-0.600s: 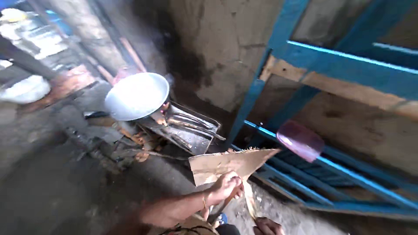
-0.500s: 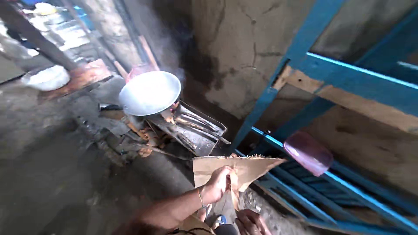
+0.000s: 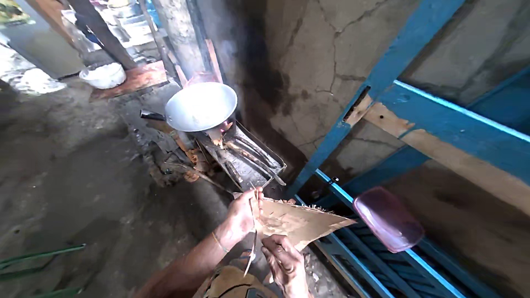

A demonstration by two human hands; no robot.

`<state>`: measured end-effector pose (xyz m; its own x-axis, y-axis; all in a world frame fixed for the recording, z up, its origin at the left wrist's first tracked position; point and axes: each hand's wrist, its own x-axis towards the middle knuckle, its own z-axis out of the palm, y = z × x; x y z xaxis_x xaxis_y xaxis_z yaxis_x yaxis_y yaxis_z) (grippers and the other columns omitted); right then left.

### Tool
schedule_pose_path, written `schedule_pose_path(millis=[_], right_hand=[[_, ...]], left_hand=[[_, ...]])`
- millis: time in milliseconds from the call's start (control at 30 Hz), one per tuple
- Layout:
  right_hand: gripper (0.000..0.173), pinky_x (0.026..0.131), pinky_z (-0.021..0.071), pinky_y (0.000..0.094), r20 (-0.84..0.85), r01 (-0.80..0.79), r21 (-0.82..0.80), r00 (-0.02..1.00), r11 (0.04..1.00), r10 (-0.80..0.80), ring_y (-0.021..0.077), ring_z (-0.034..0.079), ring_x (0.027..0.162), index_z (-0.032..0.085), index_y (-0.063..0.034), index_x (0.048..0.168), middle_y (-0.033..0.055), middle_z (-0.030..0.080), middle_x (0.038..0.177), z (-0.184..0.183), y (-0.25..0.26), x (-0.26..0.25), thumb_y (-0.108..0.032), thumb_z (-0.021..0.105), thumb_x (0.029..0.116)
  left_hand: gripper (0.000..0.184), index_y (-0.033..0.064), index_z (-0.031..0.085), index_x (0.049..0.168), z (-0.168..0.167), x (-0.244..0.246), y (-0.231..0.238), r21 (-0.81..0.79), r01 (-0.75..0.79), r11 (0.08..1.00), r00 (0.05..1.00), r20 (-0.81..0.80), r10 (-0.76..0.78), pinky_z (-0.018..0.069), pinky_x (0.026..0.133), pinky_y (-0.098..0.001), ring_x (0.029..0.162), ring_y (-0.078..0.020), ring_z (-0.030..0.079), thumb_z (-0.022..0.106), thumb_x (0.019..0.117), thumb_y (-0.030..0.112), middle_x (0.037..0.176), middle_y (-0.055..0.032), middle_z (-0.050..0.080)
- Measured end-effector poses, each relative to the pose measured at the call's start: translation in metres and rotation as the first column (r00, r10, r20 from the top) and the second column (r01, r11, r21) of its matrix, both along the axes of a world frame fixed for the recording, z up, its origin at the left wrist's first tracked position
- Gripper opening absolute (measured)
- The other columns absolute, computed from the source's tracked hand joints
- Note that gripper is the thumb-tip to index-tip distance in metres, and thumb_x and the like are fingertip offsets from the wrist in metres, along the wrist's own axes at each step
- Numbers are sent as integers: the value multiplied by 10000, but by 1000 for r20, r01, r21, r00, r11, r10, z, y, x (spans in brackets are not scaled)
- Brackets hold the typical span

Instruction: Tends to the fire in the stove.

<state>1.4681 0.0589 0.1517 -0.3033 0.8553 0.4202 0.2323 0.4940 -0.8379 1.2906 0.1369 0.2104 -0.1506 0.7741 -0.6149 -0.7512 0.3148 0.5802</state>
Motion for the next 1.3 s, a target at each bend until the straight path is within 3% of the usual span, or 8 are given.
schedule_pose_path(millis=[267, 367, 433, 600, 767, 933, 1133, 1300], right_hand=[[1165, 1159, 449, 416, -327, -523, -420, 850, 742, 414, 263, 430, 1466, 289, 45, 1587, 218, 330, 1639, 20, 28, 46, -698, 721, 800], [877, 1133, 490, 420, -312, -471, -591, 882, 655, 353, 219, 521, 1404, 310, -14, 1597, 159, 421, 1604, 16, 48, 23, -652, 419, 1005], [776, 1092, 514, 412, -195, -392, -687, 910, 612, 365, 188, 599, 1298, 341, -58, 1594, 142, 531, 1507, 11, 56, -5, -536, 537, 1014], [350, 619, 596, 296, -251, -325, -746, 946, 581, 207, 126, 666, 658, 544, -26, 1386, 66, 714, 946, 10, 63, -48, -184, 503, 1076], [654, 824, 610, 421, 132, -47, -607, 978, 793, 160, 204, 713, 876, 474, -85, 1528, 120, 716, 1130, 15, 83, -82, -381, 688, 985], [422, 916, 596, 423, 257, 63, -490, 964, 869, 75, 204, 742, 979, 650, -104, 1384, 93, 746, 1187, 9, 103, -125, -309, 639, 1016], [313, 747, 622, 360, 238, 121, -555, 971, 823, 17, 130, 727, 741, 738, -112, 1211, 25, 770, 925, -2, 138, -145, -323, 579, 1043], [260, 704, 624, 358, 213, 151, -584, 977, 798, -29, 126, 718, 696, 752, -95, 1101, 12, 753, 832, -6, 170, -143, -285, 591, 1025]], left_hand=[[258, 46, 536, 1166, -10, 1, 7, 187, -173, 967, 980, -66, 188, 582, 603, -260, 663, -122, 641, 304, 1124, 151, 849, -41, 627], [247, 62, 529, 1169, -9, -5, 19, 162, -208, 965, 972, -80, 223, 507, 494, -223, 559, -96, 567, 319, 1127, 185, 781, -21, 595], [252, 67, 525, 1148, -10, -10, 27, 149, -248, 957, 963, -70, 260, 489, 462, -219, 527, -93, 553, 308, 1125, 192, 749, -15, 582], [294, 106, 534, 1036, -18, -38, 57, 115, -332, 936, 941, -29, 337, 444, 424, -232, 483, -97, 504, 288, 1107, 251, 686, 2, 545], [288, 111, 523, 1019, -29, -81, 78, 85, -369, 926, 928, -19, 372, 458, 428, -232, 477, -98, 509, 288, 1105, 254, 672, 1, 530], [276, 115, 527, 1006, -39, -119, 103, 112, -371, 922, 929, 26, 370, 476, 445, -246, 483, -102, 516, 311, 1102, 257, 681, 0, 540], [274, 102, 542, 1017, -50, -144, 133, 105, -381, 919, 923, -19, 385, 518, 483, -281, 509, -122, 539, 327, 1101, 248, 694, -10, 549], [328, 2, 574, 1197, -71, -146, 146, 224, -224, 949, 972, -21, 234, 611, 827, -448, 849, -238, 704, 322, 1123, 199, 987, -121, 685]])
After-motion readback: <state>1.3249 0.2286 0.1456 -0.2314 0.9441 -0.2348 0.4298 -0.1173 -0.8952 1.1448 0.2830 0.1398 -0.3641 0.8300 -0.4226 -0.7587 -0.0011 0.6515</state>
